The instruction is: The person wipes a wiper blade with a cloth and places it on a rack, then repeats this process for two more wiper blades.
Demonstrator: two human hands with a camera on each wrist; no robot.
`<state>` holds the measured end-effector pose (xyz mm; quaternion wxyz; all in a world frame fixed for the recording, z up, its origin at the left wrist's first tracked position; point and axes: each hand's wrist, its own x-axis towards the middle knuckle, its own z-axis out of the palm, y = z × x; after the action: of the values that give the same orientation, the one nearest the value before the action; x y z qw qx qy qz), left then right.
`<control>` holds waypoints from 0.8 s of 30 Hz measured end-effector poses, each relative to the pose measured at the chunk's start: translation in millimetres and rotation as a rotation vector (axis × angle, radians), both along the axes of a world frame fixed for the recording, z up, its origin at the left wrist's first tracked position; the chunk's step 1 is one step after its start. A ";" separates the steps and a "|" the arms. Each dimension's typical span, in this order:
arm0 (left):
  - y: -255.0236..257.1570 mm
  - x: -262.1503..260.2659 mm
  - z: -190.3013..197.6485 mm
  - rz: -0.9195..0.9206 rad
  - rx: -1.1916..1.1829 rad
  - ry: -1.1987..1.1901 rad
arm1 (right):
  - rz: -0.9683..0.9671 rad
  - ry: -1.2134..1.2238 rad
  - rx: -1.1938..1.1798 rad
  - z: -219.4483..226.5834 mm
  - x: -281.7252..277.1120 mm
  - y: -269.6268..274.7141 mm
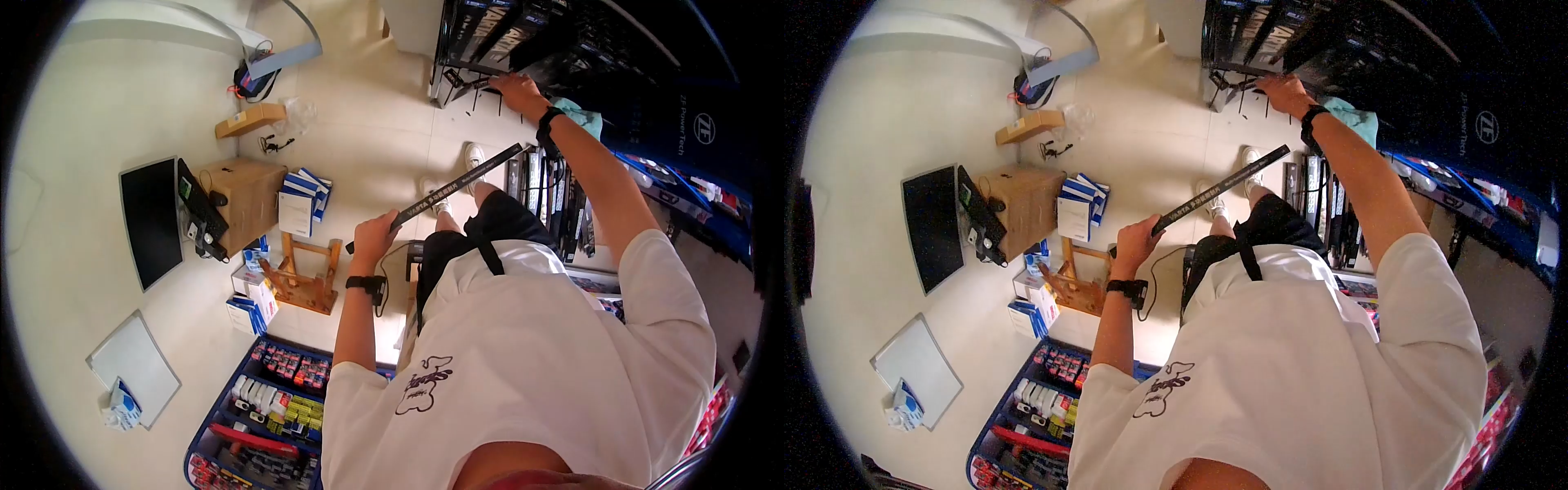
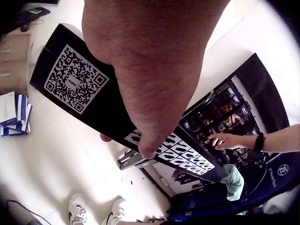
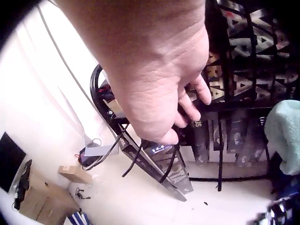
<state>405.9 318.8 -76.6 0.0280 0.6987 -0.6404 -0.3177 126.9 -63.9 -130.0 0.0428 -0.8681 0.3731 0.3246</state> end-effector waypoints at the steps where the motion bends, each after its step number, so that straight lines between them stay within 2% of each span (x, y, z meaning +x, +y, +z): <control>1: 0.1 -0.6 -0.3 0.005 -0.003 -0.007 | 0.000 0.002 0.000 -0.4 -0.8 0.0; 4: 1.6 -1.0 -0.2 0.011 0.009 -0.006 | -0.011 -0.046 -0.009 -9.5 -8.3 -2.7; 6: 2.9 -1.1 -0.9 0.007 0.018 -0.009 | 0.063 -0.219 -0.104 -19.7 -12.9 -2.2; 9: 5.6 0.7 -4.6 -0.001 0.016 -0.023 | 0.006 -0.259 -0.016 -16.9 -7.2 -3.8; 16: 0.6 6.9 -3.4 -0.065 -0.014 -0.042 | -0.031 -0.334 -0.005 -6.9 -11.2 4.4; 18: -4.2 8.1 0.2 -0.081 -0.009 -0.060 | -0.116 -0.465 0.204 1.4 -20.9 15.1; 22: -15.4 14.1 1.8 -0.123 -0.030 -0.064 | -0.095 -0.538 0.355 22.6 -42.9 49.1; 24: -18.9 17.5 -2.6 -0.136 -0.070 -0.048 | -0.134 -0.424 0.441 45.4 -48.7 67.7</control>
<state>423.4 299.9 -79.2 0.0153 0.6597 -0.6975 -0.2794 78.1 3.8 -84.6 0.3281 -0.8599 0.3327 0.2057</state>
